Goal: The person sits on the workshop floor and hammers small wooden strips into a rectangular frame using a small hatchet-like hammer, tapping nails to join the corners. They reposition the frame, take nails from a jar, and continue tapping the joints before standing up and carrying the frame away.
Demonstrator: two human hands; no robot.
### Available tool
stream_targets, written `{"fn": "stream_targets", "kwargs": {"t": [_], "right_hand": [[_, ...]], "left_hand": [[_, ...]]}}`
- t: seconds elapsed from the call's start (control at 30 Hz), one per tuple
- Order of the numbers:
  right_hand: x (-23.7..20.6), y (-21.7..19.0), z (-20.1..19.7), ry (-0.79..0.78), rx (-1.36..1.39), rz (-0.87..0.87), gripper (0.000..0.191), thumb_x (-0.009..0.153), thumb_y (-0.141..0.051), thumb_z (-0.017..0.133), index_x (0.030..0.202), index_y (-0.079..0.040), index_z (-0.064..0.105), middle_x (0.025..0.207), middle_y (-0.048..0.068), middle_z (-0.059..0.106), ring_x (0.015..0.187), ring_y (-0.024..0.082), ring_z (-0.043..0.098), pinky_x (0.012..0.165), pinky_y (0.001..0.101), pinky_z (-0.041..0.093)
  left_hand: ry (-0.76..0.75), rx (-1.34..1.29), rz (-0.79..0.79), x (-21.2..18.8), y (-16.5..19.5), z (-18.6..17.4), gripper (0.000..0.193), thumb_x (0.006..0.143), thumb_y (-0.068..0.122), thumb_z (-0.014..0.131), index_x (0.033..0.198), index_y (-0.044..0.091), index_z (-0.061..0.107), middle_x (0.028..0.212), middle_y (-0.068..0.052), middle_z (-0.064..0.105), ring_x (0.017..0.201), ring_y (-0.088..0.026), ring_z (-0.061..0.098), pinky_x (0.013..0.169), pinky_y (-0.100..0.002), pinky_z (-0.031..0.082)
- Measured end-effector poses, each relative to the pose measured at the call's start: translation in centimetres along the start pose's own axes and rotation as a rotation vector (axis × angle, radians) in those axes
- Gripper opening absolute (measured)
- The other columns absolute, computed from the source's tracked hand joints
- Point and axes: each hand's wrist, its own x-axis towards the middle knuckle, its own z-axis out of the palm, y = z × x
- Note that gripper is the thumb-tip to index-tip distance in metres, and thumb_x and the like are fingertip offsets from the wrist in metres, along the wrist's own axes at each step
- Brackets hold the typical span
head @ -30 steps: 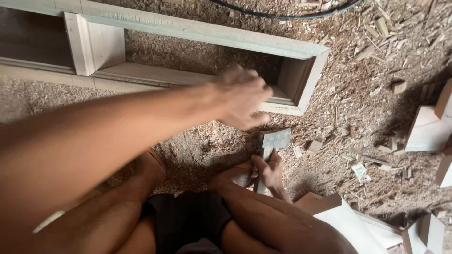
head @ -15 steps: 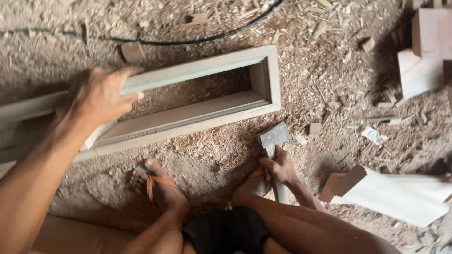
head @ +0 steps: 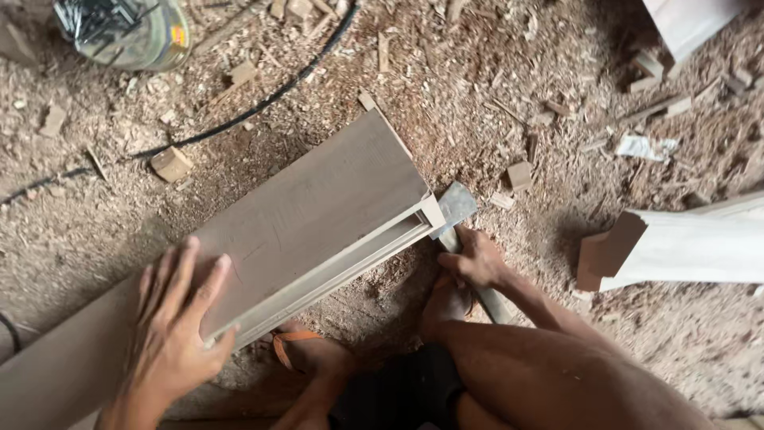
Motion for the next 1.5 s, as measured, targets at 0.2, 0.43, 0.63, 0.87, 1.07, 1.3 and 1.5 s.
{"fn": "stream_targets", "kwargs": {"t": [0.2, 0.43, 0.63, 0.87, 1.07, 1.3, 1.5], "right_hand": [[-0.4, 0.0, -0.4, -0.029, 0.018, -0.069, 0.034, 0.074, -0.024, 0.064, 0.1, -0.004, 0.058, 0.057, 0.013, 0.067, 0.042, 0.02, 0.064, 0.039, 0.0364, 0.056], [-0.8, -0.4, -0.1, 0.031, -0.065, -0.124, 0.029, 0.077, -0.026, 0.067, 0.095, -0.003, 0.063, 0.059, 0.01, 0.069, 0.047, 0.02, 0.066, 0.047, 0.0376, 0.059], [-0.7, 0.2, 0.2, 0.022, 0.033, -0.072, 0.025, 0.077, -0.025, 0.068, 0.09, -0.004, 0.06, 0.06, 0.01, 0.066, 0.045, 0.022, 0.063, 0.046, 0.0394, 0.059], [0.4, 2.5, 0.7, 0.085, -0.044, -0.103, 0.036, 0.073, -0.035, 0.071, 0.086, -0.003, 0.06, 0.059, 0.009, 0.064, 0.05, 0.023, 0.061, 0.049, 0.0407, 0.055], [1.2, 3.1, 1.0, 0.227, -0.271, -0.23, 0.042, 0.073, -0.041, 0.074, 0.085, -0.002, 0.061, 0.064, 0.01, 0.059, 0.055, 0.022, 0.053, 0.049, 0.0432, 0.048], [-0.7, 2.4, 1.8, 0.264, -0.093, -0.095, 0.035, 0.077, -0.034, 0.07, 0.082, -0.003, 0.056, 0.063, 0.01, 0.059, 0.05, 0.018, 0.049, 0.043, 0.0366, 0.047], [-1.2, 3.0, 2.6, 0.336, -0.106, -0.031, 0.032, 0.073, -0.035, 0.07, 0.082, -0.009, 0.054, 0.063, 0.008, 0.061, 0.05, 0.019, 0.051, 0.044, 0.0387, 0.048]], "left_hand": [[-0.343, -0.037, -0.197, 2.0, 0.0, 0.6, 0.151, 0.034, 0.034, 0.094, 0.166, 0.024, 0.022, 0.161, -0.031, 0.014, 0.145, -0.055, 0.021, 0.114, -0.07, 0.024], [-0.13, 0.065, -0.12, -1.0, 5.9, 0.7, 0.128, 0.031, 0.031, 0.094, 0.149, 0.039, 0.044, 0.15, -0.034, 0.024, 0.132, -0.059, 0.03, 0.101, -0.068, 0.033], [0.008, 0.142, -0.133, -1.6, 5.1, 0.1, 0.113, 0.039, 0.031, 0.09, 0.143, 0.035, 0.047, 0.149, -0.034, 0.023, 0.13, -0.056, 0.031, 0.102, -0.069, 0.038], [-0.101, 0.319, -0.231, 2.6, 5.7, 0.4, 0.113, 0.043, 0.046, 0.094, 0.145, 0.041, 0.045, 0.151, -0.036, 0.016, 0.135, -0.057, 0.027, 0.104, -0.073, 0.034], [0.155, 0.086, 0.042, 4.9, 2.9, -1.1, 0.086, 0.067, 0.055, 0.082, 0.138, 0.012, 0.061, 0.152, -0.038, 0.035, 0.139, -0.057, 0.036, 0.105, -0.071, 0.035], [0.524, -0.069, -0.029, 17.2, -9.5, -4.2, 0.007, 0.108, 0.013, 0.069, 0.102, 0.009, 0.072, 0.104, -0.009, 0.075, 0.093, -0.018, 0.068, 0.085, -0.036, 0.054], [0.559, 0.234, -0.099, 22.6, -13.7, -3.1, 0.002, 0.094, 0.009, 0.076, 0.093, 0.008, 0.075, 0.093, -0.008, 0.071, 0.087, -0.023, 0.064, 0.08, -0.039, 0.05]]}}
